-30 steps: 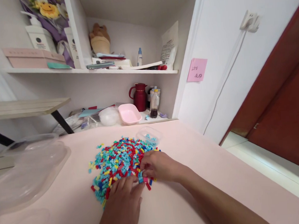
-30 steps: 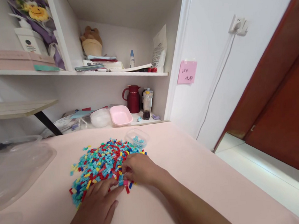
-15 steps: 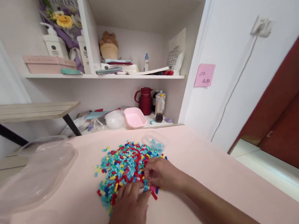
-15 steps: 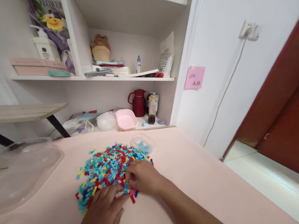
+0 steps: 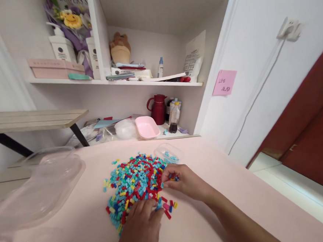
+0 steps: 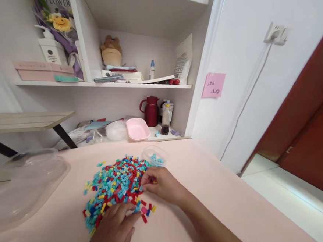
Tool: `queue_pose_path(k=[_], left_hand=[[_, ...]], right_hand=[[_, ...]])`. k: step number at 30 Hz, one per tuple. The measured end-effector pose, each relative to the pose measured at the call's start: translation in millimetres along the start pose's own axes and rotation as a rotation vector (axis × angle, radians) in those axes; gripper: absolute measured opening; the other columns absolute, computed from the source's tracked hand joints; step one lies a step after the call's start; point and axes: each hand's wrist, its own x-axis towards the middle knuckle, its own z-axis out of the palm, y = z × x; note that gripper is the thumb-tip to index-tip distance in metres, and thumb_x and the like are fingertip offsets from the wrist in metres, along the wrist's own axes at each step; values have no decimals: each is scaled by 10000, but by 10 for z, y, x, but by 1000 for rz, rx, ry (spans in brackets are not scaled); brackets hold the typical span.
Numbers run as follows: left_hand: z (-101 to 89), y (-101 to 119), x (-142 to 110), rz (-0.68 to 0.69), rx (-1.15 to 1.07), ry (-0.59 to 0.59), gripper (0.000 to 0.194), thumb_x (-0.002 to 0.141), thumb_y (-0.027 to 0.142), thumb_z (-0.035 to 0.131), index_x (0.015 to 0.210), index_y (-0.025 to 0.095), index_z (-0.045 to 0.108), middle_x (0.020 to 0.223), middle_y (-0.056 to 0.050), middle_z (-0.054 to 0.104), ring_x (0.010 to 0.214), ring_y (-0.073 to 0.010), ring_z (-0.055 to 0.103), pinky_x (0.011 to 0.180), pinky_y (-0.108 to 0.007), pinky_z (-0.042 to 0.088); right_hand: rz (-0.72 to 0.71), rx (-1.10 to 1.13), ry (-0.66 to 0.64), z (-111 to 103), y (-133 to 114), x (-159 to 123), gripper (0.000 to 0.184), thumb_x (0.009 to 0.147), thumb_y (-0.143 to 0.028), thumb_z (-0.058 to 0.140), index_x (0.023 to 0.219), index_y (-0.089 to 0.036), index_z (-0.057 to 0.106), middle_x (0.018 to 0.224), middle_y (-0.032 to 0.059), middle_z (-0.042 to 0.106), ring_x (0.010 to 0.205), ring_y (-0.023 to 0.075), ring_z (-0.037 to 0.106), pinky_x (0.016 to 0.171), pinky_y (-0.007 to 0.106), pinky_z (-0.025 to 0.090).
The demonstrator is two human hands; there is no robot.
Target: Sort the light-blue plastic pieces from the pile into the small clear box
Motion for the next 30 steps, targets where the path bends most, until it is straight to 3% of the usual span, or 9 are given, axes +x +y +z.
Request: queue_pose_path(k=[4,12,18,23,27,30], left_hand=[[-1,-19,-2,14,-19,30,362,810,112,534,1055,338,675,1111,-10,703,1004,-202,655,866,-322,523],[-4,44,23,36,-5,253,282,815,117,515,951,293,687,966,-27,713,856,-201,661,758,-327,540],[-126,1,26,159,-28,155,316,814,121,490,1040,268,654,956,-49,700,863,-204,662,786,-330,549],[-126,-55,36,208,-22,162,333,800,107,486,1058,256,636,969,-48,707,856,-197,668,768,-317,552],[-124,-51,63,253,-14,211,315,787,99,503,1026,259,631,935,-19,713,814,-171,670,754,-289,542],[-171,-15,86,270,22,273,323,777,83,490,1016,256,620,908,-4,717,801,-160,676,823,-311,519]], right_hand=[[57,210,22,42,-6,3,79,779,-250,690,801,-182,658,795,10,679,748,153,622,710,270,487],[163,624,10,154,81,39,260,719,-351,774,816,-166,618,692,-9,665,638,155,671,668,285,517],[238,664,41,189,80,54,275,702,-356,773,838,-163,633,667,-10,671,586,155,679,609,262,503],[247,639,275,106,54,79,244,690,-353,762,786,-163,643,767,22,714,563,117,644,592,247,495],[208,785,507,-43,100,98,255,660,-330,789,785,-175,631,842,34,722,648,136,668,673,278,532],[229,865,610,-142,157,101,260,640,-306,795,789,-182,622,831,31,712,690,142,666,683,276,536]])
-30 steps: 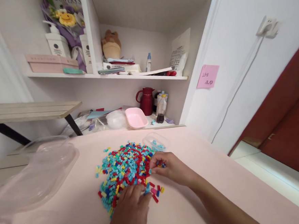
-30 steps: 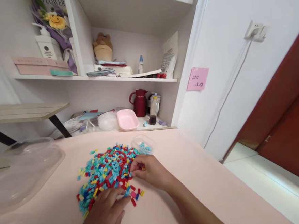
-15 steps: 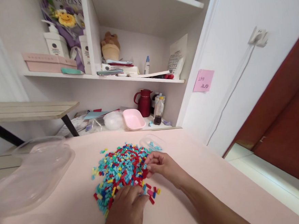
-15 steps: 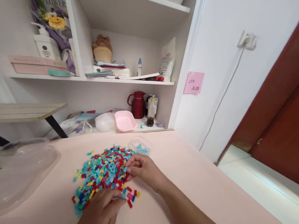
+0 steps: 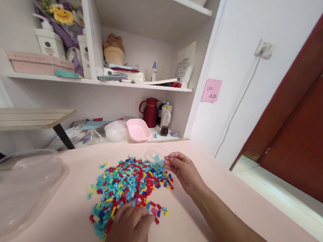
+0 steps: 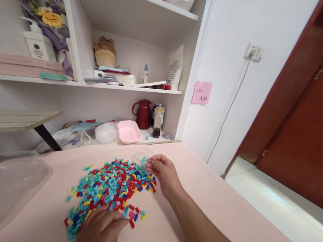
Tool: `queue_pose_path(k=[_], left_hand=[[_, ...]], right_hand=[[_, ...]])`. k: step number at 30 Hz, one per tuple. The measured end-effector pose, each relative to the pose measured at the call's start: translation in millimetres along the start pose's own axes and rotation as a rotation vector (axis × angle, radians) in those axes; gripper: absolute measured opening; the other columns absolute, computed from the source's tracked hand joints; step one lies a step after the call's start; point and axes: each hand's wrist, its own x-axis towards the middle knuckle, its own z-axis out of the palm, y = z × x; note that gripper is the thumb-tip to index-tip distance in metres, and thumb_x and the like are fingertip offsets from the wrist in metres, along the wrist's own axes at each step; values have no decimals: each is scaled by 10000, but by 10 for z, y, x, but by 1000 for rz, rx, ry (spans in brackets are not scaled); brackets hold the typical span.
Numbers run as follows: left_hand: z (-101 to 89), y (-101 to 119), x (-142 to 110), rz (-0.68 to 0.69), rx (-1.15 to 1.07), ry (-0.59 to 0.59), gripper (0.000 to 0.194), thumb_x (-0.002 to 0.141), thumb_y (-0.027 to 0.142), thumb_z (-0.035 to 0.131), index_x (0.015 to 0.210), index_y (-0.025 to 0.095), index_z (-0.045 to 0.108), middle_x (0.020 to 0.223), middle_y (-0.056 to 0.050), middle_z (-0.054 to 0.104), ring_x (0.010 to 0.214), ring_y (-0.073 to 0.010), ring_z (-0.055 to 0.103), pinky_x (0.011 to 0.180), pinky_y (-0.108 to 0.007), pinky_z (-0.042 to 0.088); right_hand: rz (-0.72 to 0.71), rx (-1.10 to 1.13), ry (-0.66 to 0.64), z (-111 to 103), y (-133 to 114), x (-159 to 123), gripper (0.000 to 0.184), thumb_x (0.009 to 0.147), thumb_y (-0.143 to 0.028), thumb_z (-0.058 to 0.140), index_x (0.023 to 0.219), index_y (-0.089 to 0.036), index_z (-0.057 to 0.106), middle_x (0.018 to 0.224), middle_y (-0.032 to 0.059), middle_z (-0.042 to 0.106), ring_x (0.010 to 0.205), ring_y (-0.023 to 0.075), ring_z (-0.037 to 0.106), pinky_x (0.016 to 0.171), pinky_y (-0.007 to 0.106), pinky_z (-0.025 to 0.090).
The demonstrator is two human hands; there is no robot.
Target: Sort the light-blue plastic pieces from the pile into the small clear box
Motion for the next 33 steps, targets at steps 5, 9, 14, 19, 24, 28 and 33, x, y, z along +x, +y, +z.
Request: queue_pose_path(k=[5,9,14,19,24,28,33], left_hand=[[-109,55,76,14,42,122,363,764,52,461,1041,240,599,884,0,729,779,-157,692,820,-333,491],[-120,99,74,-41,12,101,337,796,57,464,1050,237,593,871,5,729,788,-163,695,812,-341,491],[-100,142,82,-37,-42,6,321,811,48,436,1010,229,612,773,10,716,711,-155,691,741,-317,511],[-106,152,96,-25,-57,17,353,790,35,443,1038,227,605,763,23,716,704,-152,693,741,-313,512],[-97,166,74,-26,-43,35,365,788,42,450,1044,244,615,744,36,714,698,-153,692,754,-312,507],[-114,154,75,-25,-53,47,381,791,49,457,1064,263,615,751,42,722,711,-144,694,785,-293,502],[-163,145,112,-11,-23,84,386,806,52,435,1095,256,591,749,55,721,670,-126,694,798,-303,479]], right_hand=[[103,-394,-285,-90,-129,-35,204,721,-326,708,841,-167,665,747,13,679,549,96,563,494,203,418],[268,-794,-791,-116,-255,-168,202,748,-304,696,909,-182,700,666,-26,639,559,94,538,520,195,412],[181,-1252,-951,-55,-284,-253,150,701,-263,752,826,-207,690,731,-47,659,671,106,574,574,192,365],[123,-1431,-920,-34,-244,-219,67,717,-194,691,769,-211,653,730,-64,648,687,98,570,583,199,324],[67,-1472,-854,-8,-182,-221,71,721,-240,676,784,-228,644,755,-68,660,702,103,563,600,209,313],[-60,-1506,-737,38,-90,-231,86,745,-190,592,775,-237,657,776,-48,683,708,117,562,623,224,319],[-136,-1437,-743,11,-16,-203,210,714,-176,620,892,-268,686,836,-37,702,730,138,585,637,228,345]])
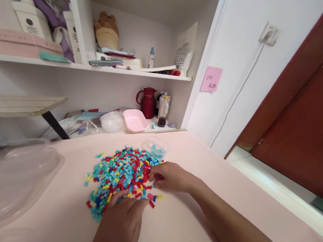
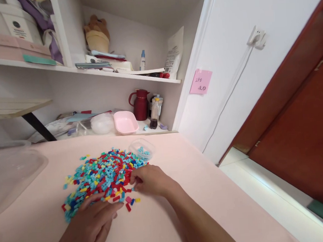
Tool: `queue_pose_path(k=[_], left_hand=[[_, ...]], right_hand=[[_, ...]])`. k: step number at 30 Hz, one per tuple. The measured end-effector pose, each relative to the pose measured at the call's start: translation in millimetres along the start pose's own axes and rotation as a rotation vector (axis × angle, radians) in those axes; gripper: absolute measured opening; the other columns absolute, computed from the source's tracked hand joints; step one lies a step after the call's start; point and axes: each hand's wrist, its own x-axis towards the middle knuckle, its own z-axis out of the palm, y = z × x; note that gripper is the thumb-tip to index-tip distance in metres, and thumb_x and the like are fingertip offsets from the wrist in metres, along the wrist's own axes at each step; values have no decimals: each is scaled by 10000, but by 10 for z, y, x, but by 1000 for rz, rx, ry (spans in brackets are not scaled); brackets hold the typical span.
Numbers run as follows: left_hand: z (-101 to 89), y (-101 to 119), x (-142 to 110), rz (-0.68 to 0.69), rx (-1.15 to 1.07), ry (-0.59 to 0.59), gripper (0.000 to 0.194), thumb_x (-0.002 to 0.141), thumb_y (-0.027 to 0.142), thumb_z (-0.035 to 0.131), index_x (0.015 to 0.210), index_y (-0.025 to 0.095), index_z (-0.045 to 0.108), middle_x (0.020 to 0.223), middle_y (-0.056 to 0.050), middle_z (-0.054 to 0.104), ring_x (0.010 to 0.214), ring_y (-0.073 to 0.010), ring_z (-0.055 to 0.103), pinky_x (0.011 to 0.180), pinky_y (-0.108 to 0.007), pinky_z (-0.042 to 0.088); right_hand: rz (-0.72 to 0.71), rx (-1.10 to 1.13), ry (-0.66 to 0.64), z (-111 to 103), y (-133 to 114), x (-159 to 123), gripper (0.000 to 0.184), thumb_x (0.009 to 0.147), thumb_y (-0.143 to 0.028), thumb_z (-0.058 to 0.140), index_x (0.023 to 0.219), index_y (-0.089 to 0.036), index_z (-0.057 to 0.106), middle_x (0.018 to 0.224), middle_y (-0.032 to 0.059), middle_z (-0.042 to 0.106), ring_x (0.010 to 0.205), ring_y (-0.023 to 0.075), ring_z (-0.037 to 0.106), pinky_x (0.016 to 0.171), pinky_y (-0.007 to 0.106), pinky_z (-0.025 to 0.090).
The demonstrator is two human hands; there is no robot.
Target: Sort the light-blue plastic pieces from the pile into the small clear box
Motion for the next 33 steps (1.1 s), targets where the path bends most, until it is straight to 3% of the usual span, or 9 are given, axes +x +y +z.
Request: queue_pose_path(k=[4,9,13,19,22,24,28,33], left_hand=[[-4,-28,-10,-26,-6,-2,396,822,59,433,1127,257,588,777,58,724,702,-113,693,851,-303,449],[-66,-253,-102,-187,36,88,314,875,170,487,1133,297,613,894,41,749,808,-144,686,959,-334,400],[-181,-463,-134,-516,101,249,235,877,328,481,988,278,683,950,-10,744,908,-223,664,954,-398,430],[-236,-654,-191,-1065,-74,330,311,808,346,441,926,238,708,1106,-63,656,1079,-272,591,944,-412,451],[-186,-734,-271,-1304,-270,381,312,759,338,477,963,251,696,1110,-51,665,1047,-271,608,914,-410,454],[-148,-768,-307,-1391,-375,400,319,723,336,496,961,250,691,1086,-49,681,1005,-270,625,876,-400,460],[-123,-756,-300,-1380,-357,358,325,690,348,500,926,250,700,1060,-51,689,941,-272,622,794,-385,454],[-165,-674,-226,-1359,-313,368,276,677,339,503,836,255,712,1020,-33,699,818,-237,610,675,-337,449]], right_hand=[[-16,25,-20,-1,24,-3,207,706,-188,652,896,-261,692,824,-34,701,730,139,591,637,226,351],[-20,23,-17,6,0,-12,192,700,-236,678,891,-253,675,812,-37,692,720,133,585,625,222,341],[-61,-28,22,65,-43,-6,159,696,-163,610,819,-245,668,836,-42,699,731,124,582,621,221,329],[-68,6,67,86,-97,2,205,686,-97,551,754,-238,684,794,-33,701,697,124,577,613,225,338],[-45,172,215,28,-79,23,145,726,-152,578,776,-234,687,762,-19,679,674,136,564,615,233,377],[-2,331,394,-19,-43,44,93,769,-225,592,798,-227,680,734,-7,661,638,140,548,597,245,399],[93,699,760,-97,115,86,203,788,-398,636,857,-209,663,725,7,643,567,140,544,555,271,439],[208,880,943,-122,400,114,329,740,-479,690,884,-185,660,718,7,630,553,146,588,542,279,451]])
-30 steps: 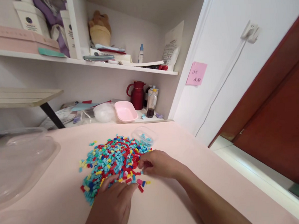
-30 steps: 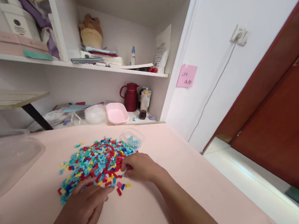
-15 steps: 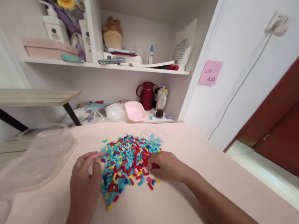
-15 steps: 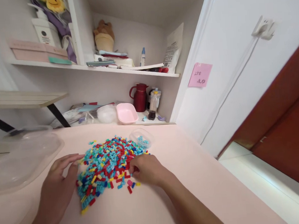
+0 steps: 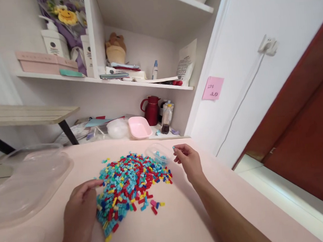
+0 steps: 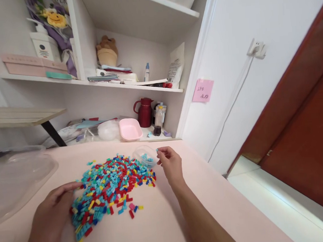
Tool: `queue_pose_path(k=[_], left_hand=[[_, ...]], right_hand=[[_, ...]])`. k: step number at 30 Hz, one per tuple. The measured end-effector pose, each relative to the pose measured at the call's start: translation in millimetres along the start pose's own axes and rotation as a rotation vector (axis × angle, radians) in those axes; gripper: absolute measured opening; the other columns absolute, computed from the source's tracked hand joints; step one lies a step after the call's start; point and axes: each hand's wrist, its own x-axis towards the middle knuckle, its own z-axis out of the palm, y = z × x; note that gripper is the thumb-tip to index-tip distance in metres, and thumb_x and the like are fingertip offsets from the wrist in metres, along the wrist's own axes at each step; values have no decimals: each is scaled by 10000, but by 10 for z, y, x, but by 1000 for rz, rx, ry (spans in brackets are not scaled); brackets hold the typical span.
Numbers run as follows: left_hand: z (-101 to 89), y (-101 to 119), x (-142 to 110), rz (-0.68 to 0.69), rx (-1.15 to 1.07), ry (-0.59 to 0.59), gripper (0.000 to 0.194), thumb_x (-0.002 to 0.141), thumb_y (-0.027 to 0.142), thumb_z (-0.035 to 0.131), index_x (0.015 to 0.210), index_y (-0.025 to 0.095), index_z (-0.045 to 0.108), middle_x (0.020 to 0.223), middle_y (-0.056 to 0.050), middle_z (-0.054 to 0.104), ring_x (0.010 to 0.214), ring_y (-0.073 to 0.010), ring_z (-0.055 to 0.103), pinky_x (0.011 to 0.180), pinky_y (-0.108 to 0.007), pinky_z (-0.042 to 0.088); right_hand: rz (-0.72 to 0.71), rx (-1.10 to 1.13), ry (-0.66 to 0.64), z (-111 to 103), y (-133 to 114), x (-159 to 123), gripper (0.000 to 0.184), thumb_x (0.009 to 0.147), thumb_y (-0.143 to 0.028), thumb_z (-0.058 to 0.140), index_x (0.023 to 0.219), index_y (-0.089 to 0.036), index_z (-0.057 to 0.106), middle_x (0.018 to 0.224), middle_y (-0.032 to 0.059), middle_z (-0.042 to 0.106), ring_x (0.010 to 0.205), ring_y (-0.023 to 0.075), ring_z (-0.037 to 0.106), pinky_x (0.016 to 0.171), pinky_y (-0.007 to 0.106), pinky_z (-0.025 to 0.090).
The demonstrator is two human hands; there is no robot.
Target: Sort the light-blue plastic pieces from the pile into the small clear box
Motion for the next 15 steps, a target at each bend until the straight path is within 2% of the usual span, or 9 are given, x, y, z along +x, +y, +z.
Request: queue_pose_path(k=[4,6,8,12,15], left_hand=[[3,19,-8,-24,-8,3,269,676,333,499,817,255,715,1012,-32,706,865,-252,617,667,-332,446],[9,7,-1,-42,-33,-8,264,668,342,510,814,257,713,1012,-32,709,910,-268,619,679,-336,447],[18,-10,6,-47,-50,-17,257,663,343,515,804,259,713,1002,-30,712,942,-277,617,713,-345,447],[45,-28,4,-57,-64,-18,251,657,341,527,803,264,717,990,-23,711,887,-264,611,715,-347,436],[61,-10,-26,-95,-145,-28,238,638,319,544,786,253,719,989,-24,705,833,-247,596,689,-337,421]], right_hand=[[36,8,-35,-62,87,60,356,742,-443,681,982,-182,649,959,64,676,663,167,658,574,274,466],[44,26,-74,-70,85,64,395,738,-429,677,1054,-196,634,1128,92,657,720,180,681,595,280,477],[37,33,-95,-70,63,58,416,745,-428,663,1095,-206,625,1200,104,636,749,189,690,608,289,482],[2,10,-97,-39,5,18,372,781,-442,635,1063,-199,646,1107,92,669,736,188,682,613,294,479],[-51,-55,-164,51,-35,-80,284,827,-421,600,995,-204,670,962,66,696,718,192,667,636,313,486]])
